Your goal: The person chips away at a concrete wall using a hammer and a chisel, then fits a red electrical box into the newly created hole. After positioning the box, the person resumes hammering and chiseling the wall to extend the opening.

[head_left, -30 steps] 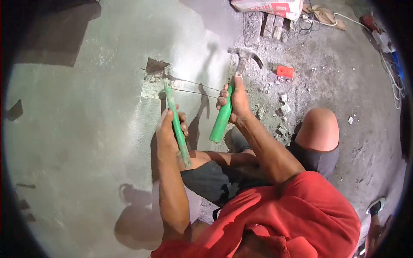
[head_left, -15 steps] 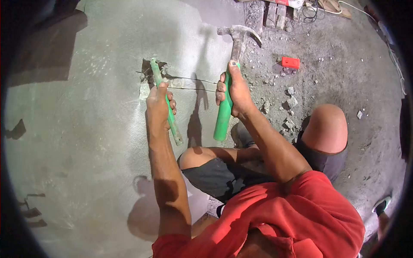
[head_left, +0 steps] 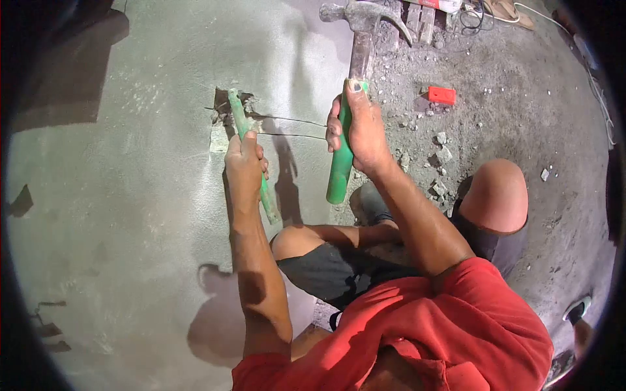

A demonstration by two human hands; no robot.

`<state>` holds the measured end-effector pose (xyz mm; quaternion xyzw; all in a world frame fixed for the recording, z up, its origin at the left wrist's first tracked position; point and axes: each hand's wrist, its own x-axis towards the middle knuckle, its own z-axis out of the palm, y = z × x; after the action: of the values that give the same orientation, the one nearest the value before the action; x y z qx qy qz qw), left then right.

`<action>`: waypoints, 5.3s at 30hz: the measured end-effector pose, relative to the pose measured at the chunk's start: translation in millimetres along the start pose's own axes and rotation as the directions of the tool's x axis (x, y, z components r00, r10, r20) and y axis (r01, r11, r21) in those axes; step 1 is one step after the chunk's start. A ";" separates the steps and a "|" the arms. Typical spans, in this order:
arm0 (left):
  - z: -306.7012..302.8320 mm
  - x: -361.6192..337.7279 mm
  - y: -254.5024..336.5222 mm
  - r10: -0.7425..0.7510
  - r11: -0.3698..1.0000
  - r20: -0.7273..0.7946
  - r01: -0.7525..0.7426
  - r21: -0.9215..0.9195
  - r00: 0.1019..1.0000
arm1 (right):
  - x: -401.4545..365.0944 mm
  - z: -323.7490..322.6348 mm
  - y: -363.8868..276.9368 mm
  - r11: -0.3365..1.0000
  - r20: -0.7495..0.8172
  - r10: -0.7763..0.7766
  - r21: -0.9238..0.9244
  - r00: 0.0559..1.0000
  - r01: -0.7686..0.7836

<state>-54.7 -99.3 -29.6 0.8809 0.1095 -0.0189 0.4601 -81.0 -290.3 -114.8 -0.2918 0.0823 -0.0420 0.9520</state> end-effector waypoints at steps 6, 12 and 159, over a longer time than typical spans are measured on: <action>2.9 1.5 11.1 -0.044 0.997 -0.035 0.046 0.065 0.998 | -5.8 2.6 16.6 0.994 -0.044 0.090 -0.056 0.995 -0.093; 10.7 1.0 19.1 -0.074 0.997 -0.035 0.075 0.015 0.997 | 9.0 18.0 34.4 0.997 -0.024 -0.026 -0.069 0.999 0.024; 23.0 -32.5 -114.6 0.142 0.980 -0.327 -0.180 -0.089 0.934 | -120.8 -47.3 -64.5 0.629 0.294 -0.159 -0.705 0.942 0.327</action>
<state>-108.9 -60.4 -130.9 0.8496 0.1105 0.1680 0.4875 -210.4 -354.1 -101.1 -0.6661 -0.0461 -0.1031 0.7372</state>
